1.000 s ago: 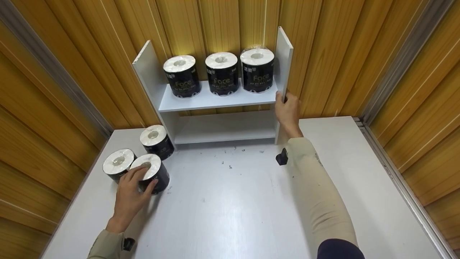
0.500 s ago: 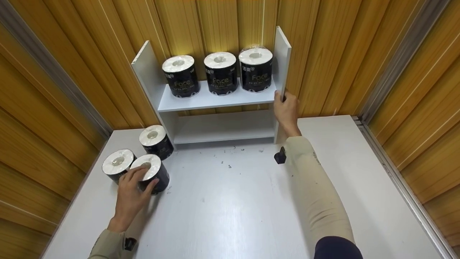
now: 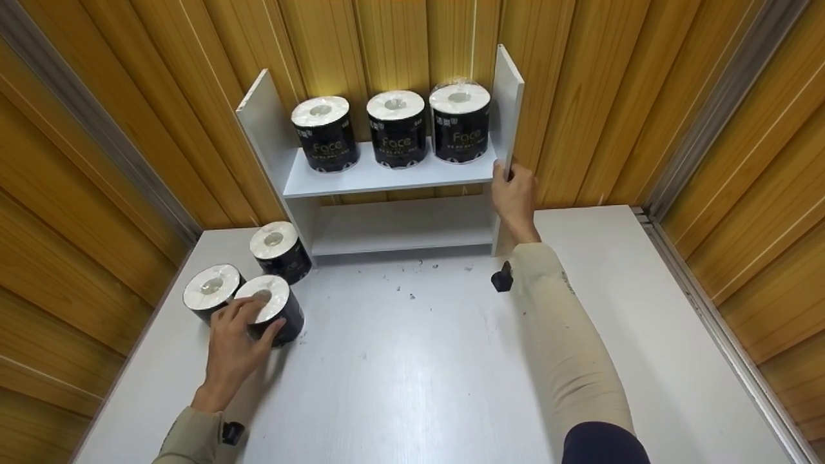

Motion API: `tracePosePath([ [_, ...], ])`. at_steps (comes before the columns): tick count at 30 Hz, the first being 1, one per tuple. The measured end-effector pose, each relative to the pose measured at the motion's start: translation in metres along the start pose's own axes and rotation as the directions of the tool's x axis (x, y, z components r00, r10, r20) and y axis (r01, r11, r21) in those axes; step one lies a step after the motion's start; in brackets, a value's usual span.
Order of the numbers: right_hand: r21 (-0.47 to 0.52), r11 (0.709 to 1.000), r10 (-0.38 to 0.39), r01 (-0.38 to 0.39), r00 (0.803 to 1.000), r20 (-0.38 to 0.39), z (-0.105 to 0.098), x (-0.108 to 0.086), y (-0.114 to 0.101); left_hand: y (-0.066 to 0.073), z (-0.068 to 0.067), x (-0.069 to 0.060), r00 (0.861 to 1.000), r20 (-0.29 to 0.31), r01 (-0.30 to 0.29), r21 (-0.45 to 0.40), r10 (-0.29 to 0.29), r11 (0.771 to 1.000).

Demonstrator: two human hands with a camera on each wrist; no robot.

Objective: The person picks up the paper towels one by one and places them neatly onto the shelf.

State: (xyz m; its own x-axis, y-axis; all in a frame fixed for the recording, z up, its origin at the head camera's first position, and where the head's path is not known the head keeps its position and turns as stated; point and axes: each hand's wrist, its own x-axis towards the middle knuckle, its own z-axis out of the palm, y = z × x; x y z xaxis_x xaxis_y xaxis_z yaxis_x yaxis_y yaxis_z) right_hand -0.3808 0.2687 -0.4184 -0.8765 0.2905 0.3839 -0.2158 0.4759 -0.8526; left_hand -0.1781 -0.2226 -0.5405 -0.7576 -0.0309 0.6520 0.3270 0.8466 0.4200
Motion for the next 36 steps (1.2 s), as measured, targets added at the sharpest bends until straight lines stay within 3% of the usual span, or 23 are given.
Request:
tracePosePath([
  [10,0.009,1.000,-0.016,0.017,0.999,-0.042,-0.0017,-0.0004,0.0026,0.0008,0.0035,0.0015,0.999,-0.015,-0.032,-0.030,0.032,0.999],
  [30,0.006,1.000,0.028,-0.028,1.000,0.013,-0.0027,-0.0031,-0.0014,0.0068,0.0028,0.0033,1.000,0.004,-0.003,-0.036,0.003,0.999],
  [36,0.027,1.000,-0.008,0.007,1.000,0.012,-0.0011,-0.0010,-0.0011,0.0084,0.0048,0.0081,0.998,-0.012,-0.058,-0.033,0.057,0.998],
])
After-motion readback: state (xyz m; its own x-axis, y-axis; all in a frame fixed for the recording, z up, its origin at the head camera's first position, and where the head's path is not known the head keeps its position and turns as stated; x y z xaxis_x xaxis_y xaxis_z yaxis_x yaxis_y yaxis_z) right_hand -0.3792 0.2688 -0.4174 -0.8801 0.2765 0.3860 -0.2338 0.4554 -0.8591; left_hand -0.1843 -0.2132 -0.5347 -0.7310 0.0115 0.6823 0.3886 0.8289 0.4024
